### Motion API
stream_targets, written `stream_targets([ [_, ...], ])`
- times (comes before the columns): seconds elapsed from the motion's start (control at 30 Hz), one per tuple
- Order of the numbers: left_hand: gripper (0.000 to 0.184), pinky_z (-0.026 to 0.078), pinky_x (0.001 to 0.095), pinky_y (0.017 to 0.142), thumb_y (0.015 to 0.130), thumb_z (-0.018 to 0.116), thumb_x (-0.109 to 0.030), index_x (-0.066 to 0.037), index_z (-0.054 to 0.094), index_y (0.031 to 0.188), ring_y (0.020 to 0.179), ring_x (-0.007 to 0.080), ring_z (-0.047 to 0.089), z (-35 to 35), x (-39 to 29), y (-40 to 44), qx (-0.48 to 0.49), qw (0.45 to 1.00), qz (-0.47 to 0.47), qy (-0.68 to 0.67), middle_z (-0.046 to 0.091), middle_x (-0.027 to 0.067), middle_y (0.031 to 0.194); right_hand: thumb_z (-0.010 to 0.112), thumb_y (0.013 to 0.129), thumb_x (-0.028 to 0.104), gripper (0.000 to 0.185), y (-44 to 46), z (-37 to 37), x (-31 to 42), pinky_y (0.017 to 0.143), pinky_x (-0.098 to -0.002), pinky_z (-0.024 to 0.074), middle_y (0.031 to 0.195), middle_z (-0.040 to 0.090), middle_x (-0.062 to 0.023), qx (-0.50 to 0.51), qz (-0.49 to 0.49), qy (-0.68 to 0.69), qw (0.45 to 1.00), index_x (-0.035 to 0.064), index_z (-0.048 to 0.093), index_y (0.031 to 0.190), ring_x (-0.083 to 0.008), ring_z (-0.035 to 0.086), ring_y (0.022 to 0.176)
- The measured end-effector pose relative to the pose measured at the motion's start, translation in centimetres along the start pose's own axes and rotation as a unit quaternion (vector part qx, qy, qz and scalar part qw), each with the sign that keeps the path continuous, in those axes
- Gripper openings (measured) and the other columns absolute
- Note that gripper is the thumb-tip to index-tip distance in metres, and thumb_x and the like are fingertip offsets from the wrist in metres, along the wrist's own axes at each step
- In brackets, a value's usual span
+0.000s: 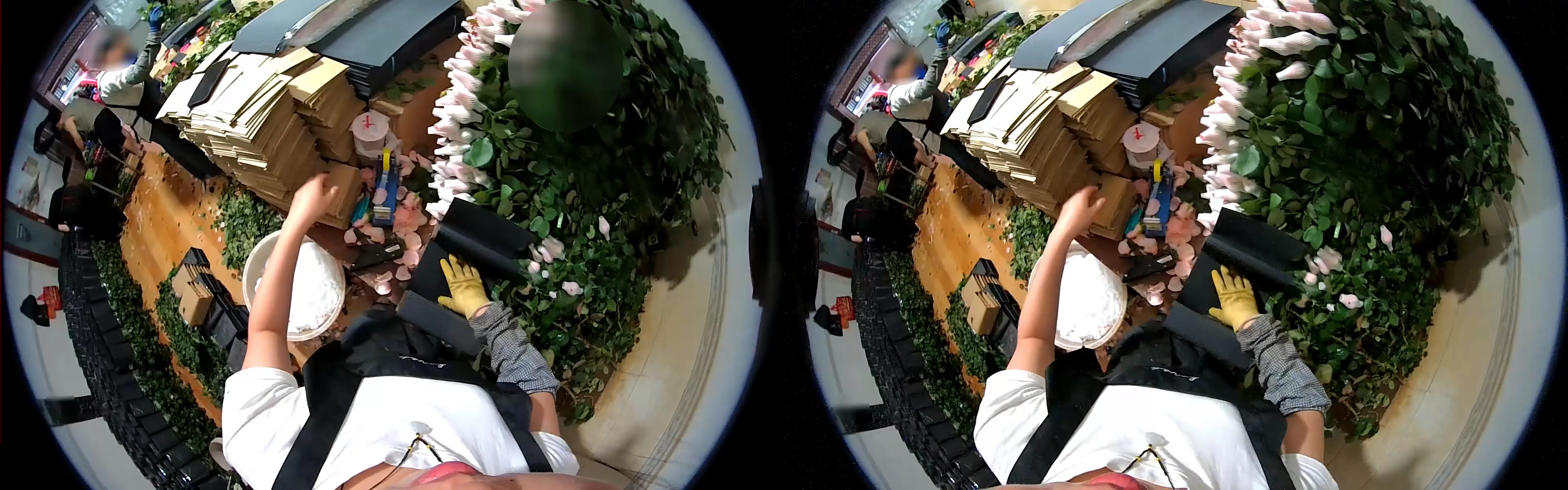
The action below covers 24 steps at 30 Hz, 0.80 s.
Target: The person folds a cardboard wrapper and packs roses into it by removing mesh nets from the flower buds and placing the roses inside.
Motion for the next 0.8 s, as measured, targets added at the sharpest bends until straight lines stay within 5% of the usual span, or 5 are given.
stream_targets([
  [0.1, 0.074, 0.051, 0.0474, 0.096, 0.083, 0.072, -0.041, 0.001, 0.045, 0.138, 0.111, 0.0471, 0.06, 5.9, 3.8, 1.9, 0.065, 0.989, -0.11, 0.07, 0.047, 0.0361, 0.132, 0.075, 0.079, 0.047, 0.1, 0.2, 0.3, -0.3, 0.117, -0.0459, 0.0251, 0.159, 0.025, -0.021, 0.006, 0.006, -0.008, 1.0, 0.0069, 0.024, 0.155, -0.0378, 0.028, 0.145],
  [0.2, 0.076, 0.051, 0.0464, 0.096, 0.085, 0.073, -0.041, 0.002, 0.043, 0.14, 0.116, 0.048, 0.056, 7.5, 3.3, 1.9, 0.061, 0.981, -0.154, 0.104, 0.032, 0.0359, 0.146, 0.075, 0.079, 0.047, 0.101, 0.1, 0.1, -0.1, 0.117, -0.0457, 0.0252, 0.16, 0.025, -0.0197, 0.005, 0.007, -0.01, 1.0, 0.0072, 0.023, 0.155, -0.0377, 0.03, 0.144],
  [0.4, 0.081, 0.042, 0.0527, 0.104, 0.082, 0.073, -0.047, -0.008, 0.044, 0.147, 0.126, 0.0475, 0.046, 9.2, 2.2, 0.2, 0.018, 0.954, -0.088, 0.287, 0.037, 0.0339, 0.145, 0.075, 0.079, 0.047, 0.099, 0.1, 0.1, -0.2, 0.117, -0.0455, 0.0262, 0.16, 0.026, -0.0178, 0.008, 0.011, -0.006, 1.0, 0.0081, 0.025, 0.155, -0.0373, 0.032, 0.143],
  [0.57, 0.064, 0.038, 0.0538, 0.106, 0.087, 0.069, -0.049, -0.021, 0.054, 0.142, 0.13, 0.0467, 0.04, 8.0, 2.2, -0.2, 0.043, 0.969, -0.093, 0.224, 0.039, 0.0294, 0.146, 0.073, 0.081, 0.049, 0.099, 0.0, -0.1, -0.1, 0.116, -0.0425, 0.0269, 0.161, 0.026, -0.0156, 0.013, 0.018, -0.039, 0.999, 0.0097, 0.022, 0.156, -0.0331, 0.033, 0.143],
  [0.8, 0.056, 0.039, 0.0501, 0.108, 0.087, 0.072, -0.041, -0.02, 0.058, 0.137, 0.132, 0.0458, 0.038, 8.0, 3.4, 1.5, 0.064, 0.972, -0.128, 0.186, 0.038, 0.028, 0.144, 0.073, 0.081, 0.05, 0.099, -0.1, -0.2, -0.2, 0.116, -0.0424, 0.027, 0.16, 0.027, -0.0157, 0.01, 0.015, -0.035, 0.999, 0.0101, 0.022, 0.156, -0.0335, 0.035, 0.142],
])
Point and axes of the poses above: each hand's wrist, its own y-axis towards the middle knuckle, its own z-axis out of the palm, x = y × z, the point moved 9 cm from there along y, towards the middle knuckle
